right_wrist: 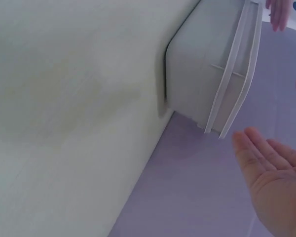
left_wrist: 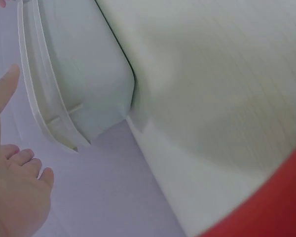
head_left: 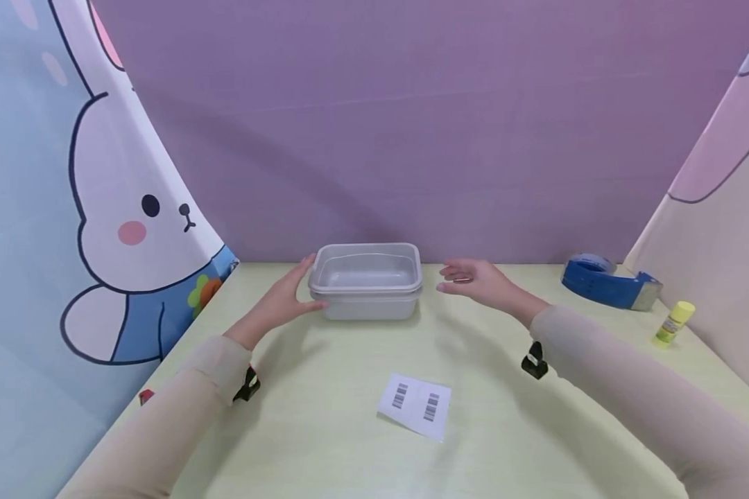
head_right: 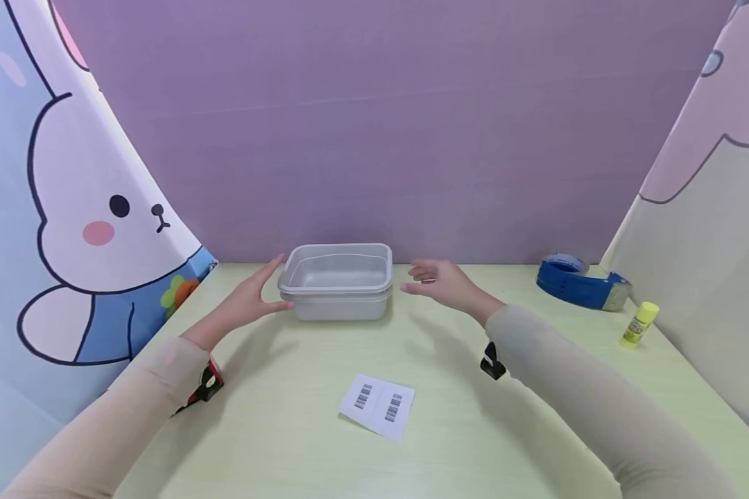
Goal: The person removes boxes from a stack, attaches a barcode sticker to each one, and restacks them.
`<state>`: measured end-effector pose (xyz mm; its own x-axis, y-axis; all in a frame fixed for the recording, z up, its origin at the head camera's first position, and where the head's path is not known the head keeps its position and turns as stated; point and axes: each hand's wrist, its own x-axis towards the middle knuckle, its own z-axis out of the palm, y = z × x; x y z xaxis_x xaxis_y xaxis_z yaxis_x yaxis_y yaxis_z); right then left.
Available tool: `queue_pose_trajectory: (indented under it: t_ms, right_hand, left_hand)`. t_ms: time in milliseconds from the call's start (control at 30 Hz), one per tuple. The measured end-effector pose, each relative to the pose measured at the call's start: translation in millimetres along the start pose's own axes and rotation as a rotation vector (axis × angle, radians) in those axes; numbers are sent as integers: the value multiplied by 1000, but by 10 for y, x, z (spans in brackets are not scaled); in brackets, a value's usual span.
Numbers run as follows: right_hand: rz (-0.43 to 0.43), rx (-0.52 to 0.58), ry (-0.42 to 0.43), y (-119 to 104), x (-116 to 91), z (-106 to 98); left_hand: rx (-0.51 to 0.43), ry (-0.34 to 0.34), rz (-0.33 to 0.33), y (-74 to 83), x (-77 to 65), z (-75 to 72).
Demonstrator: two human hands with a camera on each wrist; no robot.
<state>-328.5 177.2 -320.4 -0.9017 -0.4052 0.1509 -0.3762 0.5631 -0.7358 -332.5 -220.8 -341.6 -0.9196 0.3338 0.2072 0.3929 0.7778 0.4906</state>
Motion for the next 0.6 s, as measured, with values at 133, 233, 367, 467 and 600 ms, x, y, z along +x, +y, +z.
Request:
queue_pose_trajectory:
  t_ms: [133,233,367,467,600]
  right_hand:
    - [51,62,34,-19,126,69]
    - [114,109,53,-29,224,134]
    - [183,173,81,-42,350,235]
    - [215,227,101,-29,432,304]
    - [244,282,132,-10,510,366]
  left_hand:
    - [-57,1,-48,-45,53,38]
    - [-144,4,-76,-90,93,80]
    - [-276,5,-121,-166,138,133]
    - [-357,-3,-162,-217,167,172]
    - [-472,-2,-180,-242,216,223]
